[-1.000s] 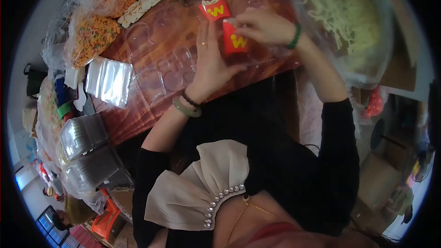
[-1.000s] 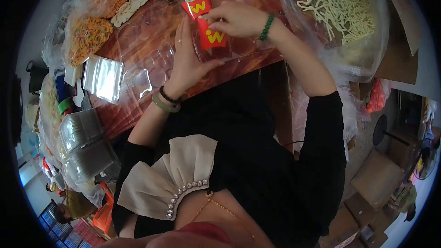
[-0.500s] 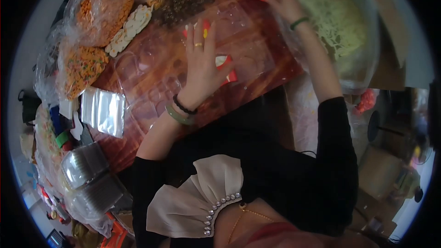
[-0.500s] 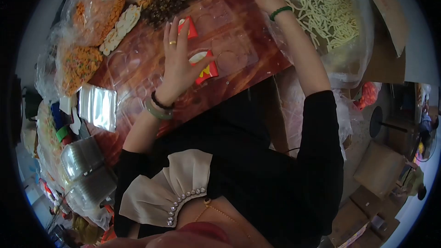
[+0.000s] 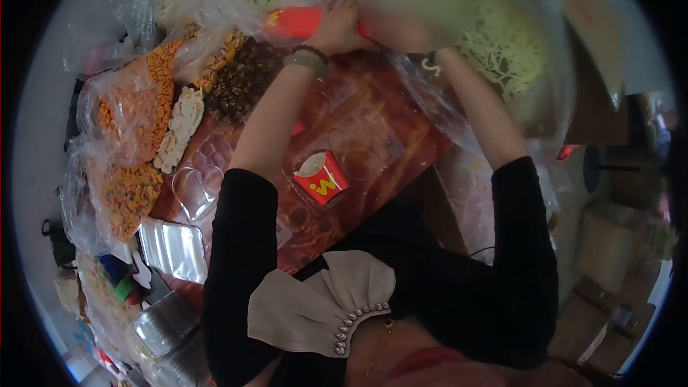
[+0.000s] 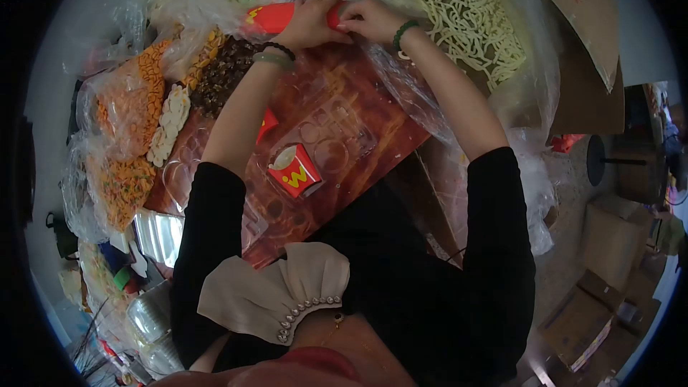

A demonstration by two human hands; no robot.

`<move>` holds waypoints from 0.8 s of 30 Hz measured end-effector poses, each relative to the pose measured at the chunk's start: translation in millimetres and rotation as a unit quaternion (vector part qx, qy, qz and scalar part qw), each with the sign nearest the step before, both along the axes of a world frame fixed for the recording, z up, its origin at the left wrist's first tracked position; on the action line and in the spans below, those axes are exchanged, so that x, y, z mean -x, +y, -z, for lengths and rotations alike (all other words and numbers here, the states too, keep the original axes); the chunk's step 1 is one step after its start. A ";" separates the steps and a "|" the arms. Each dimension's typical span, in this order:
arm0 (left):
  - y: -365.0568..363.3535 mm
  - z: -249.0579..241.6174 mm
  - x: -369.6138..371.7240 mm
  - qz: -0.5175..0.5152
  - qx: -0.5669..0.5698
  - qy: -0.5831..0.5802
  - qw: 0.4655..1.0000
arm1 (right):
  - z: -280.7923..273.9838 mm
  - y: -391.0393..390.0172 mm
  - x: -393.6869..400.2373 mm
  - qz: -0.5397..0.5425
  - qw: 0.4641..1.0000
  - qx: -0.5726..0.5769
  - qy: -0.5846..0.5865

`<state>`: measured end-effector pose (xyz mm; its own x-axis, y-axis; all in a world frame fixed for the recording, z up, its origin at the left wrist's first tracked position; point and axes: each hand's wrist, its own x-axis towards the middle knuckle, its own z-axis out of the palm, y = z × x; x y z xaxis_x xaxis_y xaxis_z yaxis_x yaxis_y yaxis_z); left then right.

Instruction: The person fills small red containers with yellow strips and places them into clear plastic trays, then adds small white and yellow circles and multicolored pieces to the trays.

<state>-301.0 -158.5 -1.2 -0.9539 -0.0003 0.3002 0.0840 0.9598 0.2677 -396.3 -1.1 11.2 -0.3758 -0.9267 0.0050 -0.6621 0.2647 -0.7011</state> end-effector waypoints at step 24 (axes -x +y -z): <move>70.5 -43.0 12.0 0.065 -0.721 -0.067 0.687 | 1.1 137.3 134.8 0.154 0.981 0.077 0.091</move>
